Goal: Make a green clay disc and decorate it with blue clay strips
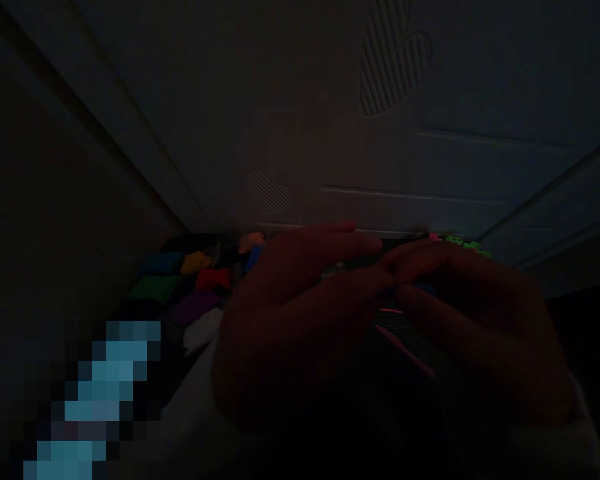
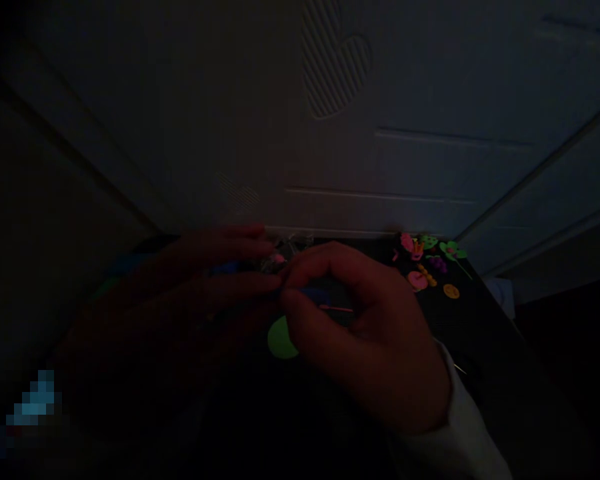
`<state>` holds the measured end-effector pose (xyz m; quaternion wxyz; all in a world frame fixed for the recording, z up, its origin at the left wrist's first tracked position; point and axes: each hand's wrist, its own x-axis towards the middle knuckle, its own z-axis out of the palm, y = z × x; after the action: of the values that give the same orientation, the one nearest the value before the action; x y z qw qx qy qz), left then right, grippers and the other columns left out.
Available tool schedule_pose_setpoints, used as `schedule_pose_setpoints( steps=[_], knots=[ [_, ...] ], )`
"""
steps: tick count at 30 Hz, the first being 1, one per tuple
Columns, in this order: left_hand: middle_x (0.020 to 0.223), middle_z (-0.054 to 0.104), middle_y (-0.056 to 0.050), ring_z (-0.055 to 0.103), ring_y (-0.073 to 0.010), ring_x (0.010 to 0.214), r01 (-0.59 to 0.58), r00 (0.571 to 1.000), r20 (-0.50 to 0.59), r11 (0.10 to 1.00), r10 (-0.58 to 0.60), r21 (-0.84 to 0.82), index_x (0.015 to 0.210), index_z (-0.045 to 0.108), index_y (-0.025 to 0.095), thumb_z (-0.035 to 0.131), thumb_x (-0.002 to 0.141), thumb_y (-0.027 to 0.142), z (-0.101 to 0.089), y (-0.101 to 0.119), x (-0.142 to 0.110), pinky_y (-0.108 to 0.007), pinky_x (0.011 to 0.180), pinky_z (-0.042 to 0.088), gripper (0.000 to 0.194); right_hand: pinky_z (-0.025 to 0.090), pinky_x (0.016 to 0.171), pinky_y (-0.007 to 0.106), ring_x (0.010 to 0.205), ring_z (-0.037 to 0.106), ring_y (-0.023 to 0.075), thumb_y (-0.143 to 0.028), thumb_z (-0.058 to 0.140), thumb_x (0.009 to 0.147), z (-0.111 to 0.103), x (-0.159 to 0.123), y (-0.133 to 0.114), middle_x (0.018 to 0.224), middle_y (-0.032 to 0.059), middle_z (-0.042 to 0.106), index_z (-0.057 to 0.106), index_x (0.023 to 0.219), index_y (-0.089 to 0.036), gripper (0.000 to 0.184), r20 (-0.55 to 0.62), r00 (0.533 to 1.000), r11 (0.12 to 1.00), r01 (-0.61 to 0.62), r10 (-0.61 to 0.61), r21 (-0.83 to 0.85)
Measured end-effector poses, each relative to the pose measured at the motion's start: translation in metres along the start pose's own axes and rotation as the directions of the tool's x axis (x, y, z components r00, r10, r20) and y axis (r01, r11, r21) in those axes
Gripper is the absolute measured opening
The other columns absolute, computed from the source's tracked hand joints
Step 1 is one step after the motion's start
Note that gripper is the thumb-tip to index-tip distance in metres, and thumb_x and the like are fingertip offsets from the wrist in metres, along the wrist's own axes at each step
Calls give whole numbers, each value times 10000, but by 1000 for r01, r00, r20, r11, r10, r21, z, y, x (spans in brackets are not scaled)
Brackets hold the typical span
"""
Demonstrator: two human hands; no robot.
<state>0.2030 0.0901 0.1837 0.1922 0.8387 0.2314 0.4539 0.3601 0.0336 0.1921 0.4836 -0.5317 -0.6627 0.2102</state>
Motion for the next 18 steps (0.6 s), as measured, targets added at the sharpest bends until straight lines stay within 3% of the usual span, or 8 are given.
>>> schedule_pose_setpoints(
  steps=[6, 10, 13, 18],
  knots=[
    [1053, 606, -8, 548, -182, 1003, 12, 1000, -16, 999, -13, -33, 876, 627, 242, 644, 679, 185, 0, -2, -1, -306, 900, 437, 206, 488, 682, 195, 800, 592, 118, -177, 566, 744, -1, -1, 0, 852, -22, 628, 580, 785, -223, 63, -2, 1000, 1000, -9, 9, -3],
    [1022, 621, -6, 553, -186, 1000, 109, 993, 50, 982, -103, -154, 968, 595, 246, 656, 674, 243, -1, -5, -3, -302, 882, 456, 300, 486, 701, 213, 843, 586, 134, -198, 576, 740, -1, -2, 1, 870, -18, 622, 582, 797, -232, 67, -2, 999, 999, -45, 45, -8],
    [954, 646, 10, 565, -185, 984, 181, 982, 92, 963, -165, -202, 937, 604, 254, 646, 686, 239, -2, -8, -3, -292, 838, 481, 255, 483, 705, 225, 832, 588, 137, -209, 579, 736, -1, -2, 1, 891, -11, 623, 592, 802, -234, 72, 0, 999, 998, -33, 33, -49],
    [892, 660, 21, 584, -181, 948, 203, 977, 109, 959, -184, -199, 837, 628, 248, 638, 690, 212, -2, -11, 0, -279, 797, 496, 152, 470, 734, 233, 823, 589, 133, -204, 575, 737, -2, -1, 0, 878, -12, 631, 595, 809, -231, 79, 32, 999, 994, 1, 3, -108]
  ],
)
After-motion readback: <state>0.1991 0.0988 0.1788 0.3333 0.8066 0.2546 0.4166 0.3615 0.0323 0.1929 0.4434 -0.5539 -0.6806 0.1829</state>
